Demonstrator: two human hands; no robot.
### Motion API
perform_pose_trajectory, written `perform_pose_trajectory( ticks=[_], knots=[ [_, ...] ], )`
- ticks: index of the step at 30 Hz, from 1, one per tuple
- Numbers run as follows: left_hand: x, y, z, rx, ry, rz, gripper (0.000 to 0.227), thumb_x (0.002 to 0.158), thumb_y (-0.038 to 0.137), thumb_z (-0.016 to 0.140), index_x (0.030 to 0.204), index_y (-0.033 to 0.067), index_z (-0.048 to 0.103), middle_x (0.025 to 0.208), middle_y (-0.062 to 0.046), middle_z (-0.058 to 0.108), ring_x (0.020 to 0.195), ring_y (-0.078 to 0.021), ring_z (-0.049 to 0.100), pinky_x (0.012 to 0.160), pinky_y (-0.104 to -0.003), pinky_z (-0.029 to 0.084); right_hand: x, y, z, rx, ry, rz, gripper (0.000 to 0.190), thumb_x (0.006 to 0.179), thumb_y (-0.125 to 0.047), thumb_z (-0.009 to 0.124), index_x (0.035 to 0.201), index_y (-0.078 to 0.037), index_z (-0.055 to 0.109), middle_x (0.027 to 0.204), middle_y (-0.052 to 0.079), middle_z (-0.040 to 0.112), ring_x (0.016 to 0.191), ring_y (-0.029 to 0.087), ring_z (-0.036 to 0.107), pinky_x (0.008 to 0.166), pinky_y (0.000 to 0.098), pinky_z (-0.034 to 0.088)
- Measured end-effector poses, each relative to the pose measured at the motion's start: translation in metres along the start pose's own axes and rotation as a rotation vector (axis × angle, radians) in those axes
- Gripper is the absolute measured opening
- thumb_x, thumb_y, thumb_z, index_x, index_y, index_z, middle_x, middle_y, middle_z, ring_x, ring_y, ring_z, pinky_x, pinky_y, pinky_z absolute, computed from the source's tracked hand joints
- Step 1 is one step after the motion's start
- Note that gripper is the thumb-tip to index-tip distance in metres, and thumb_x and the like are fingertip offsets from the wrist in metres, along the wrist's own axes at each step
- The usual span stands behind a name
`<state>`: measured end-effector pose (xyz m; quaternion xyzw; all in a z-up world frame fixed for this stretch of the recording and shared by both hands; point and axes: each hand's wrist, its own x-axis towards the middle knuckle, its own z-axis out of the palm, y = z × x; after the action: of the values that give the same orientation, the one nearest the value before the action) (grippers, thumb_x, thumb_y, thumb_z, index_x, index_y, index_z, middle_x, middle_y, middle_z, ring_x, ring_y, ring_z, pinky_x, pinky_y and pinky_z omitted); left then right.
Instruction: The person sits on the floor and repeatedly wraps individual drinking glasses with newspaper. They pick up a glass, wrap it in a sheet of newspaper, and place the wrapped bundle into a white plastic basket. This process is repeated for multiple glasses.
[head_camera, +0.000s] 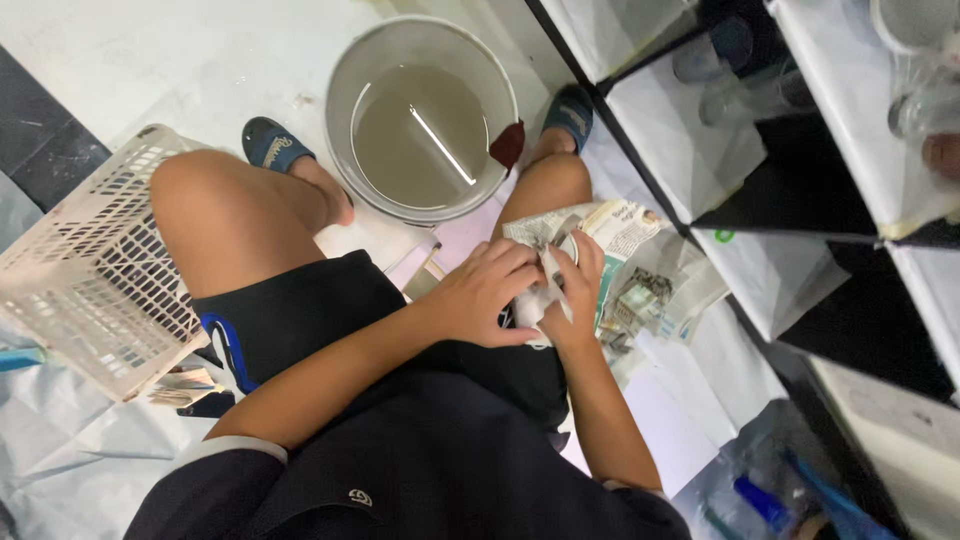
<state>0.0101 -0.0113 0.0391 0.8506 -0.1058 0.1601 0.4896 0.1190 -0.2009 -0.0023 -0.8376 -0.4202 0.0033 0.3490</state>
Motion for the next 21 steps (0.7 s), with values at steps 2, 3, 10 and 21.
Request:
perform_pose_trajectory(
  ticks=[2, 3, 10, 21],
  knots=[
    [-0.005, -0.006, -0.002, 0.025, -0.075, 0.060, 0.067, 0.067, 0.039, 0.088, 0.115, -0.0008, 0.064, 0.129, -0.020, 0.058, 0.126, -0.0353, 0.050, 0.102, -0.051, 0.040, -0.009, -0.005, -0.006, -0.029, -0.039, 0.038, 0.055, 0.077, -0.017, 0.076, 0.128, -0.004, 0.064, 0.149, 0.026, 0.047, 0.138, 0.047, 0.044, 0.119, 0.0520, 0.035],
    [-0.004, -0.011, -0.002, 0.045, -0.099, 0.092, 0.070, 0.066, 0.038, 0.088, 0.117, -0.0022, 0.063, 0.133, -0.021, 0.056, 0.131, -0.0353, 0.048, 0.106, -0.052, 0.039, -0.008, -0.004, -0.009, -0.041, -0.055, 0.039, 0.057, 0.079, -0.018, 0.077, 0.132, -0.005, 0.063, 0.149, 0.025, 0.045, 0.139, 0.046, 0.043, 0.120, 0.0513, 0.034],
    [-0.003, -0.026, 0.009, 0.121, -0.092, 0.112, 0.058, 0.072, 0.031, 0.084, 0.121, 0.0064, 0.067, 0.128, -0.009, 0.062, 0.125, -0.0279, 0.056, 0.106, -0.049, 0.040, -0.057, 0.041, -0.005, 0.328, 0.225, 0.228, 0.076, 0.102, -0.023, 0.061, 0.163, 0.000, 0.020, 0.166, 0.019, 0.036, 0.156, 0.032, 0.036, 0.134, 0.0449, 0.024],
    [-0.001, -0.032, 0.025, 0.130, 0.027, 0.161, 0.048, 0.068, 0.024, 0.080, 0.114, 0.0101, 0.075, 0.113, -0.003, 0.069, 0.114, -0.0238, 0.063, 0.095, -0.043, 0.048, -0.159, 0.080, -0.022, 1.113, 0.271, 0.406, 0.076, 0.095, -0.055, 0.068, 0.144, 0.000, 0.052, 0.141, 0.014, 0.056, 0.133, 0.025, 0.053, 0.117, 0.0444, 0.039]
  ],
)
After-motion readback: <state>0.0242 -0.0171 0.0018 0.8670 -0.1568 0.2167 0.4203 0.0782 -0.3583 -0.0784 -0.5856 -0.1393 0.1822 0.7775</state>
